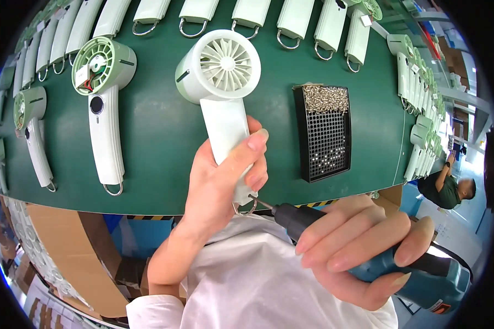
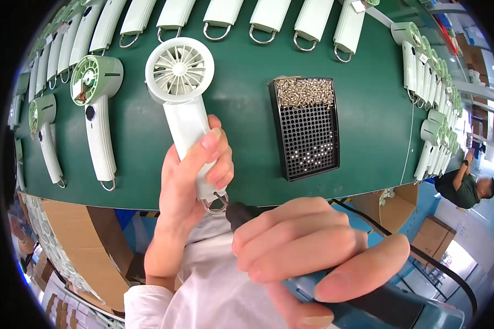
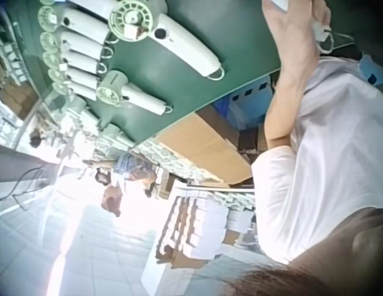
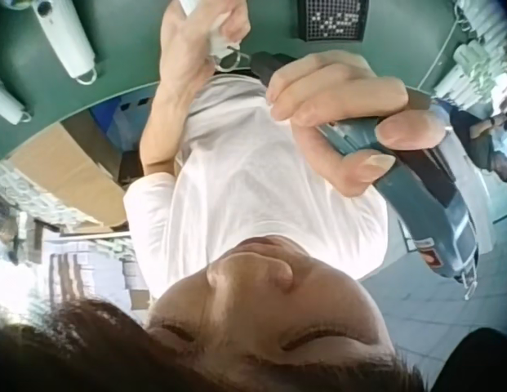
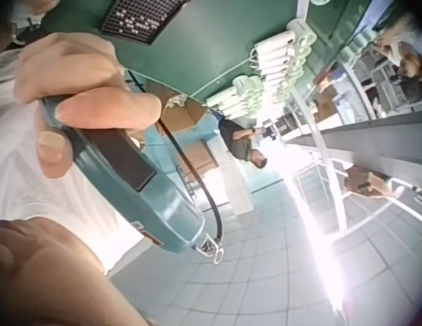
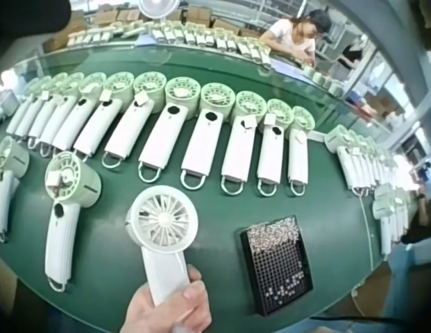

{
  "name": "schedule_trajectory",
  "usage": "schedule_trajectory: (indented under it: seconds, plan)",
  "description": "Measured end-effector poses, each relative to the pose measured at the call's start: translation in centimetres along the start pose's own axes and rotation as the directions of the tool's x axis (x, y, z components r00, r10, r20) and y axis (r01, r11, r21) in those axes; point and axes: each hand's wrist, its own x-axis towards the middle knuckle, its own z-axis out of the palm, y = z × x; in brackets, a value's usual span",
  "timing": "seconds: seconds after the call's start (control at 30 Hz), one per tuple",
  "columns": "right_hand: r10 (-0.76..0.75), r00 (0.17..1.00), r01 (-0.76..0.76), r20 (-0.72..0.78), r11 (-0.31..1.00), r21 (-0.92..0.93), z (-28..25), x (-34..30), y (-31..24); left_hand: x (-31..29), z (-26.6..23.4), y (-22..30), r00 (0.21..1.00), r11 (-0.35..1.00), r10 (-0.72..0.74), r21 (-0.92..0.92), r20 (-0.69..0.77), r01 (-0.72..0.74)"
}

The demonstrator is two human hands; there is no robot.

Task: The person assembles portable fans along an assembly line, picking screws from a screw tray and driving them into fan housings using an electric screwdriver before placing the fans on the table.

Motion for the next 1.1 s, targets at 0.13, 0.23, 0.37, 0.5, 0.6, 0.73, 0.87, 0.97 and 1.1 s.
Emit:
schedule_trajectory:
  seconds: [0.13, 0.23, 0.37, 0.5, 0.6, 0.73, 0.87, 0.97, 1.1]
  plan:
    - [0.0, 1.0, 0.0, 0.017, 1.0, 0.013, 0.0, 0.0, 0.3, 0.0, -0.1, 0.0, 1.0, 1.0, 0.01, -0.027, -0.007, -0.01]
    - [0.002, 1.0, -0.002, 0.005, 0.999, -0.05, 0.2, 0.1, 0.4, 0.1, -0.1, 0.1, 1.0, 0.999, -0.002, -0.041, -0.009, 0.001]
    - [0.013, 1.0, -0.013, 0.003, 0.999, -0.036, 0.1, 0.3, 0.1, 0.1, -0.3, 0.1, 0.999, 0.998, -0.025, -0.058, 0.028, 0.027]
    - [0.05, 0.998, -0.052, 0.05, 0.998, 0.036, -0.4, 0.0, 0.3, 0.0, -0.4, 0.4, 1.0, 0.997, 0.003, -0.075, 0.022, -0.001]
    - [-0.026, 0.999, 0.023, 0.032, 0.996, 0.091, -0.6, 0.5, 0.3, -0.1, -0.3, 0.1, 1.0, 0.999, -0.008, -0.033, 0.0, 0.008]
    - [-0.109, 0.985, 0.115, -0.135, 0.993, 0.038, -3.1, 0.8, -1.9, 0.2, -0.4, -0.2, 1.0, 1.0, -0.014, 0.004, 0.02, 0.014]
    - [-0.157, 0.882, -0.017, -0.445, 0.932, -0.363, -5.7, 2.7, -4.5, -1.1, 0.9, 0.2, 0.999, 1.0, -0.002, -0.007, 0.043, 0.002]
    - [-0.247, 0.804, -0.077, -0.541, 0.858, -0.507, -10.0, 3.2, -2.8, -0.8, 0.9, -0.4, 1.0, 0.997, 0.021, 0.08, -0.015, -0.019]
    - [-0.146, 0.799, -0.278, -0.583, 0.77, -0.574, -12.9, 1.9, -0.9, -0.6, 1.9, -0.7, 0.993, 0.985, 0.098, 0.15, -0.06, -0.089]
